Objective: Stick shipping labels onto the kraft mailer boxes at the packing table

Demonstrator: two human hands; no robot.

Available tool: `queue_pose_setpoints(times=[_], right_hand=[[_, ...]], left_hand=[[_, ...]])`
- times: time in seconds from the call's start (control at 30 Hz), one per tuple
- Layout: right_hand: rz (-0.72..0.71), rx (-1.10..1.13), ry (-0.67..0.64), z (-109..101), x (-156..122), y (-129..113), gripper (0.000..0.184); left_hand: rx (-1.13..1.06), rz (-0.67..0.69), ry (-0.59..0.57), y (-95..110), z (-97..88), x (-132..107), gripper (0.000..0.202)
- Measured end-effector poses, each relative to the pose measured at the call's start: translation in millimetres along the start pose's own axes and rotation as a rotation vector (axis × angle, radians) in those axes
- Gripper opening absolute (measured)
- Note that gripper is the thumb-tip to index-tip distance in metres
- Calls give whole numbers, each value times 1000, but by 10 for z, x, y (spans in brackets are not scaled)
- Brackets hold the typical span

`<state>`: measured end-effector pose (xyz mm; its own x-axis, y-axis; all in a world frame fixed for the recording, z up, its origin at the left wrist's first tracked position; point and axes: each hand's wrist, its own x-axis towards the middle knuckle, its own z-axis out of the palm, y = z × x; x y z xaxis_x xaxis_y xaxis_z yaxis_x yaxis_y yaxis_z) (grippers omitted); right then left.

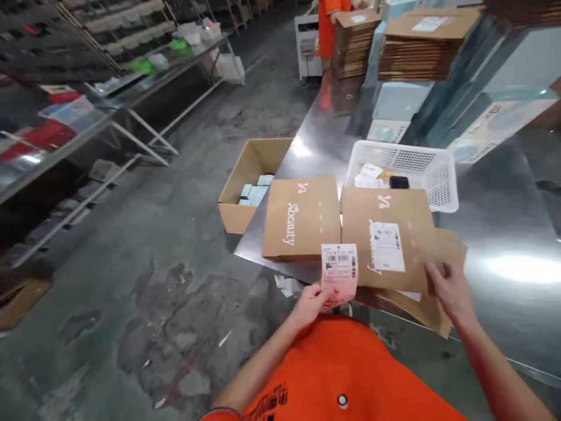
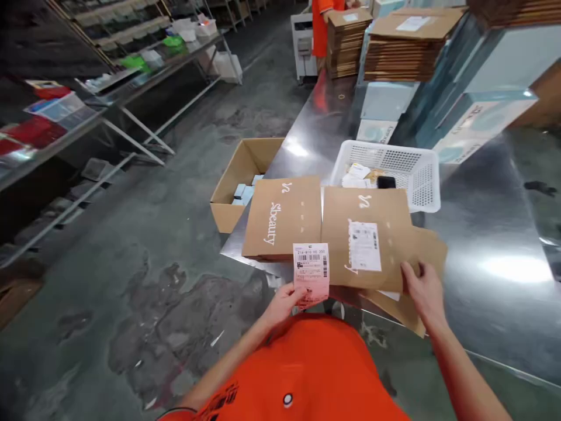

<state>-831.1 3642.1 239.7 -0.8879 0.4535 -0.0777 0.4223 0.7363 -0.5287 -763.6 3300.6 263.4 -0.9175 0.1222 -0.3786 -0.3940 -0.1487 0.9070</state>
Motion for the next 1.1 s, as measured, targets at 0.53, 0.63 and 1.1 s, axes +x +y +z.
queue_pose_setpoints(times=[0.53,0.63,1.1], right_hand=[[-628,566,-710,-153,-504,-1453,49],[-679,614,-805,42,-717,-1719,45],[-1027,16,-311,1008,116,-3013,25]], left_hand=[[-10,34,-82,225,217,-103,63],[-79,272,185,471,59,-117,57],[-122,25,373,-152,-741,164,52]])
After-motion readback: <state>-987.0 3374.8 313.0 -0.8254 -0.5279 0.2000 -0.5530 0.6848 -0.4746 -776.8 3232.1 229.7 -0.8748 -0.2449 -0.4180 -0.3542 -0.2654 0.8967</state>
